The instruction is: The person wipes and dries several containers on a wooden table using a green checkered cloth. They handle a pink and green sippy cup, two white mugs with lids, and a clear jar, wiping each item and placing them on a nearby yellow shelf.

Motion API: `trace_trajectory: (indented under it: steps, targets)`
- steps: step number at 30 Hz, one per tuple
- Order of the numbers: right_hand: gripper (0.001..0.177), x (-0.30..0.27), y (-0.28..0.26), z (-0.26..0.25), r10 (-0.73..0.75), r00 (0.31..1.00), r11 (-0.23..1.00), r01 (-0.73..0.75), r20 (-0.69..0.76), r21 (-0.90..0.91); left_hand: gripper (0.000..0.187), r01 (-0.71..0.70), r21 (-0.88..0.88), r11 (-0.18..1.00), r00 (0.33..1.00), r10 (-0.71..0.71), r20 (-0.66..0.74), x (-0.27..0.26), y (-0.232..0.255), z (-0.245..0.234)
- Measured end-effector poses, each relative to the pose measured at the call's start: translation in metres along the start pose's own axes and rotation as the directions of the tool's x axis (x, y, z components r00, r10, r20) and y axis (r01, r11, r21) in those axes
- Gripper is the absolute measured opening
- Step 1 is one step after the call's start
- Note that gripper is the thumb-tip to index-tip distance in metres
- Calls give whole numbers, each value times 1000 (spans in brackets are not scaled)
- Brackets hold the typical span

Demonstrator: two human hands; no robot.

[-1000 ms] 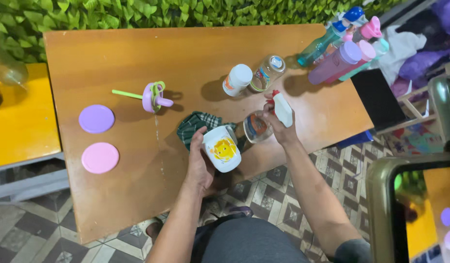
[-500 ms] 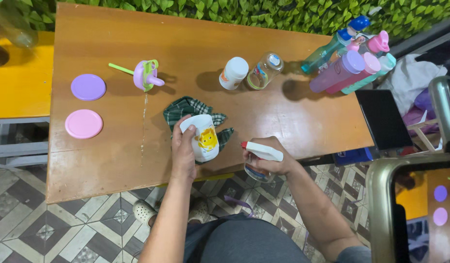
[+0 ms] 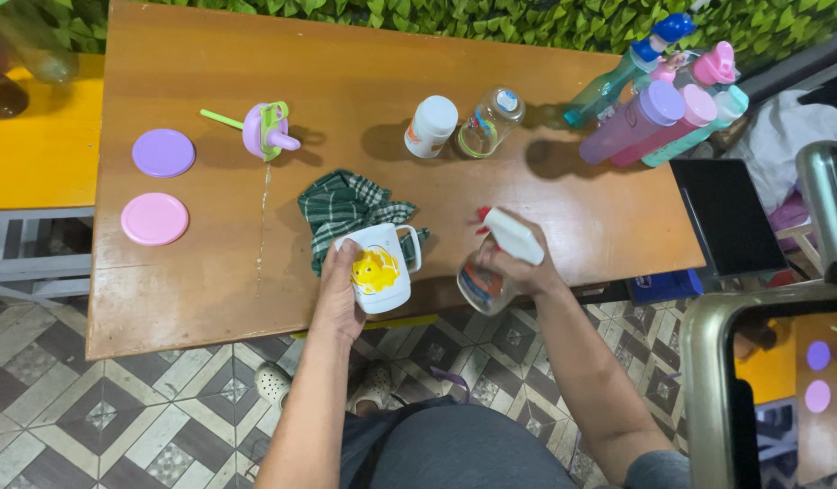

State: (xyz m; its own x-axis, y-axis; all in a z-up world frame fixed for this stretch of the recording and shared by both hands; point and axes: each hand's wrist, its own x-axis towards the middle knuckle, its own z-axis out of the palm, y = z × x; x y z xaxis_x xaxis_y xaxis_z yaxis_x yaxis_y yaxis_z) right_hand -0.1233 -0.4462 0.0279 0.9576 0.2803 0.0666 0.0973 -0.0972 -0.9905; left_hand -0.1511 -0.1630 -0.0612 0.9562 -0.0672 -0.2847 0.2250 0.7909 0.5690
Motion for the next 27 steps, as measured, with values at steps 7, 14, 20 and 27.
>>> trace_trajectory:
  steps: [7,14,20,27]
  targets:
    - [53,62,51,-10,-194,896,973,227,-400,34,45,-97,10,995,987,98,-125,-21,10,-17]
    - [52,75,87,-34,-103,896,992,62,-431,-108,44,-149,41,988,976,153,-158,-35,25,-29]
    - [57,-8,90,26,-157,687,987,94,-710,-127,46,-172,108,979,970,187,-153,-49,49,-42]
    - [32,13,66,145,-389,918,620,319,72,-717,45,-96,76,992,976,109,-187,-63,75,-73]
